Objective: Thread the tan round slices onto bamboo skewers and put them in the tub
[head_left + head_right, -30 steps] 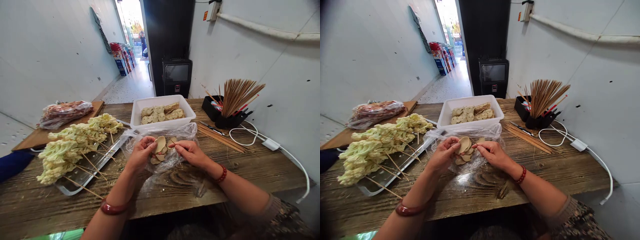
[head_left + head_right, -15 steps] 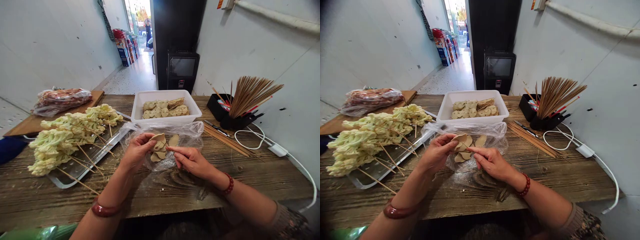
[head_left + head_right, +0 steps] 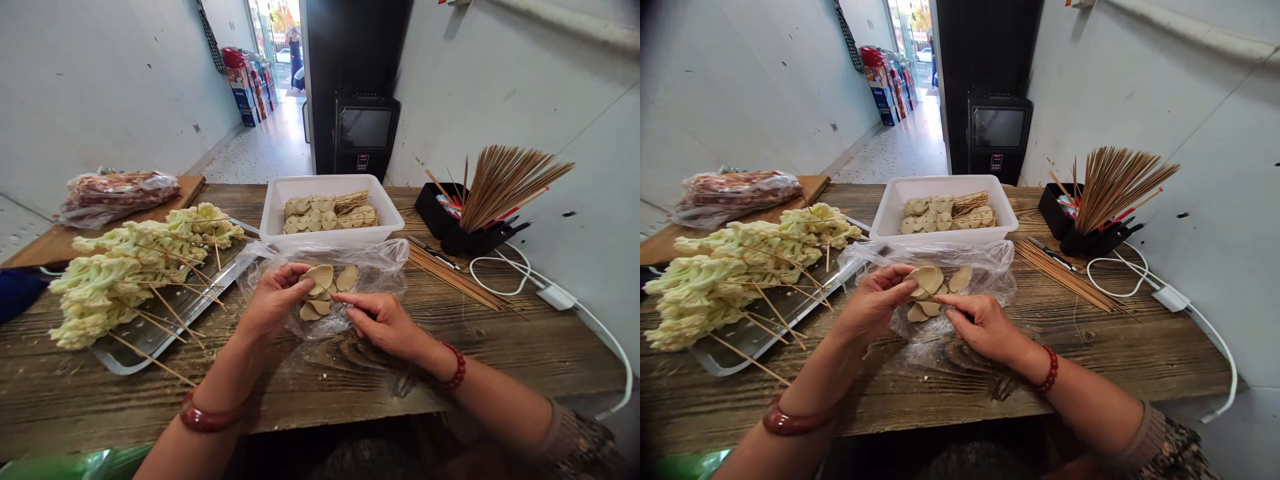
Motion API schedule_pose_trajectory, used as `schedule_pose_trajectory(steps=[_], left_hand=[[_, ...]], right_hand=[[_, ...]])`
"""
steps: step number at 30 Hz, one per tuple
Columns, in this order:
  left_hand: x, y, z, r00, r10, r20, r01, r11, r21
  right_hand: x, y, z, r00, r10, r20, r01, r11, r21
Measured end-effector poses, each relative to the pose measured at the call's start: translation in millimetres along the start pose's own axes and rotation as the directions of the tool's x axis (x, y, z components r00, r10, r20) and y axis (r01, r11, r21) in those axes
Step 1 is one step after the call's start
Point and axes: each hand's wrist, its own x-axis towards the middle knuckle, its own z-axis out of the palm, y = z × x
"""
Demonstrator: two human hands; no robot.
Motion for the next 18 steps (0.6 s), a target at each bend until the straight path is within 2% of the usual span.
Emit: schedule_pose_trajectory(steps=[7,18], left_hand=[[0.9,-0.2,-1.9,0.999,0.027,-0.017,-0.027,0.999,0.032],[0.5,2.3,-1.2,1.000,0.020,-0.021,-0.020,1.000,0.001]], right_hand=[[0.6,0.8,0.8,0.996,0.075,0.052,-0.078,0.995,0.058],[0.8,2.9,2.0,0.992,0.107,0.073,-0.111,0.992,0.055]])
